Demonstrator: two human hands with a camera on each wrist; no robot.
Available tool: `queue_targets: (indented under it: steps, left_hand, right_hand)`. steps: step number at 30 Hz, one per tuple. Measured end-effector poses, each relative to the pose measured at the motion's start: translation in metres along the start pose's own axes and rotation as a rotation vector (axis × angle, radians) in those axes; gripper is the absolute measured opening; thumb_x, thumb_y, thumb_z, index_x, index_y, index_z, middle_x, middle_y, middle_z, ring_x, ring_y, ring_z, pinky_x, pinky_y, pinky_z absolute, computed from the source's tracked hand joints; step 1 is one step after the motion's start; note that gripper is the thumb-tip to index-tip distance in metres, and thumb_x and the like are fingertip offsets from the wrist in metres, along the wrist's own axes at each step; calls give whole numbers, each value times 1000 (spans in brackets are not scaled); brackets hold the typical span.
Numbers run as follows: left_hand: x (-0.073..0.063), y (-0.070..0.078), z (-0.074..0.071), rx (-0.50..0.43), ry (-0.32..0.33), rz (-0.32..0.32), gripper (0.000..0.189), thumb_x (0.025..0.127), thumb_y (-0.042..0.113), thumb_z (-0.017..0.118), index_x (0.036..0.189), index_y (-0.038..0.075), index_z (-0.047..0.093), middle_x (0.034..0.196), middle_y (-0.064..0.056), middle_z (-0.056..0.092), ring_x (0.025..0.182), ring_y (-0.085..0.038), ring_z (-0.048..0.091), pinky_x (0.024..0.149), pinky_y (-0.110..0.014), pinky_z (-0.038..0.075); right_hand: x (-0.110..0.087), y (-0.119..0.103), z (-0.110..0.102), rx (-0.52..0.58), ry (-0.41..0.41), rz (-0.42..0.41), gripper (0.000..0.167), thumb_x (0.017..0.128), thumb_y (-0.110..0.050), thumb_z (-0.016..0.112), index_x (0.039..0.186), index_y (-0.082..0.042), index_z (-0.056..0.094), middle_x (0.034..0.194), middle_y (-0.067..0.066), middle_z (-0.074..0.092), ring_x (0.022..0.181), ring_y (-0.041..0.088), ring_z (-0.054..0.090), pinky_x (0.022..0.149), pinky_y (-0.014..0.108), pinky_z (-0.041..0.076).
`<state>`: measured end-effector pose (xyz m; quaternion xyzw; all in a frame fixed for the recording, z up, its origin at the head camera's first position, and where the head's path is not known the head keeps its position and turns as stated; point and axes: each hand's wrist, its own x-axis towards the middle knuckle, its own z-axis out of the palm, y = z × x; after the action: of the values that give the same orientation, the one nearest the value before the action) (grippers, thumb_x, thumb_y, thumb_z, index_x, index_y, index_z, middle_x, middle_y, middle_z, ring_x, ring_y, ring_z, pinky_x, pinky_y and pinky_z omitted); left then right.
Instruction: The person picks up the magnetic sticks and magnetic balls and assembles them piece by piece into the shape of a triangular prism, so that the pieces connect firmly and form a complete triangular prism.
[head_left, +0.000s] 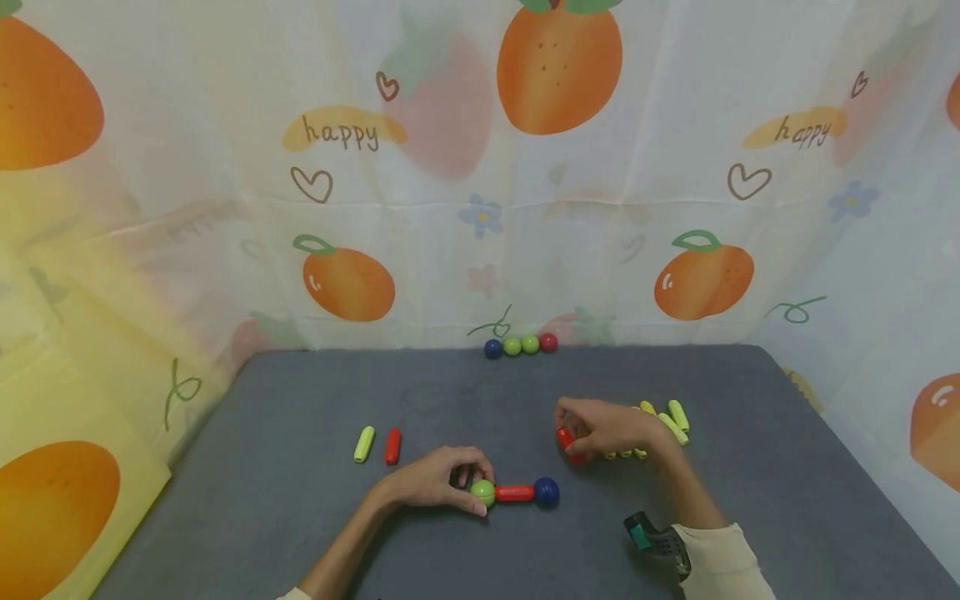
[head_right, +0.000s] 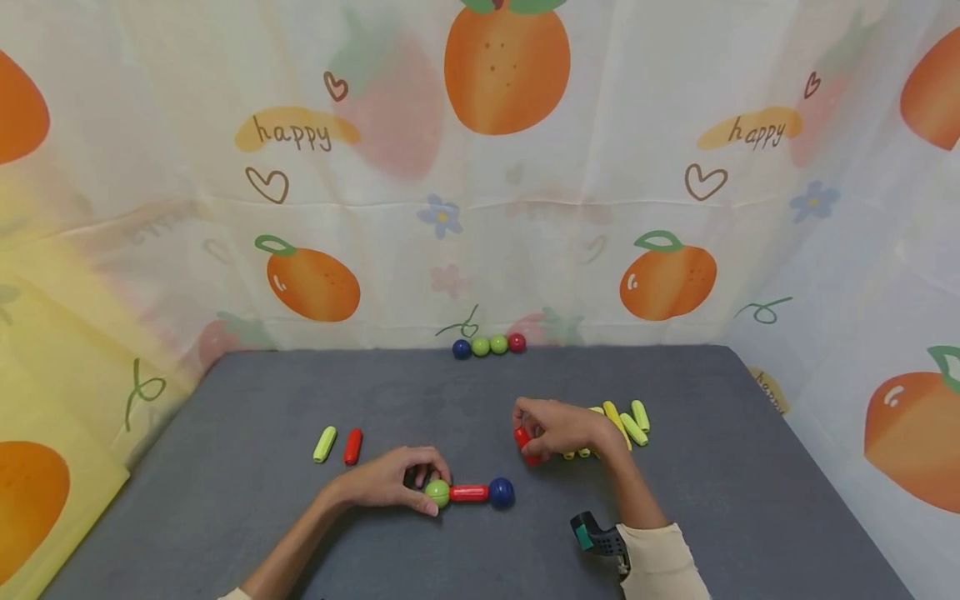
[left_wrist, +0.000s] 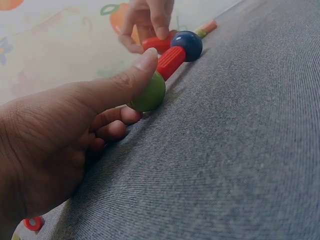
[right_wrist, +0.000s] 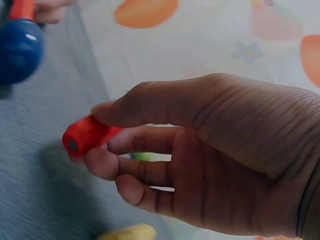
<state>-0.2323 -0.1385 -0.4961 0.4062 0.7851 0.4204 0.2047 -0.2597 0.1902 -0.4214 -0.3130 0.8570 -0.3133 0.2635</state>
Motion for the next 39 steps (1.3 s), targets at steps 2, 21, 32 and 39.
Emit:
queue_targets:
  steps: [2,21,32,39]
  left_hand:
    - [0,0,0,4,3,-2,27,91,27,83,113,19,70,101,-5,68,80,-4,53,75,-19,47]
    - [0,-3,2,7,7,1,27,91,27,83,113,19,69,101,-5,68,80,-1,52,74,-19,47]
    - [-2,-1,-2,11,-1,-17,28,91,27,83,114,20,70,102,-4,67,81,-3,53,75,-19,47]
    - [0,0,0,20,14,-13,28,90,29,84,113,21,71,99,-3,67,80,-2,53,75,-18,47]
  right_hand:
    - [7,-1,5,27,-17,-5,29,97,-8,70,120,-3,53,85,1,62,71,11,59,67,26,49]
    - [28,-2,26,249,-69,-60,24,104,-8,61,122,1,47,80,13,69,71,23,64,69,33,52]
    - [29,-1,23,267,-108,1,21,105,-15,64,116,-2,52,81,15,70,70,20,65,70,32,53]
    - [26,-4,-3,60,-19,16,33,106,-18,62,131,1,49,97,16,71,85,25,69,76,33,54]
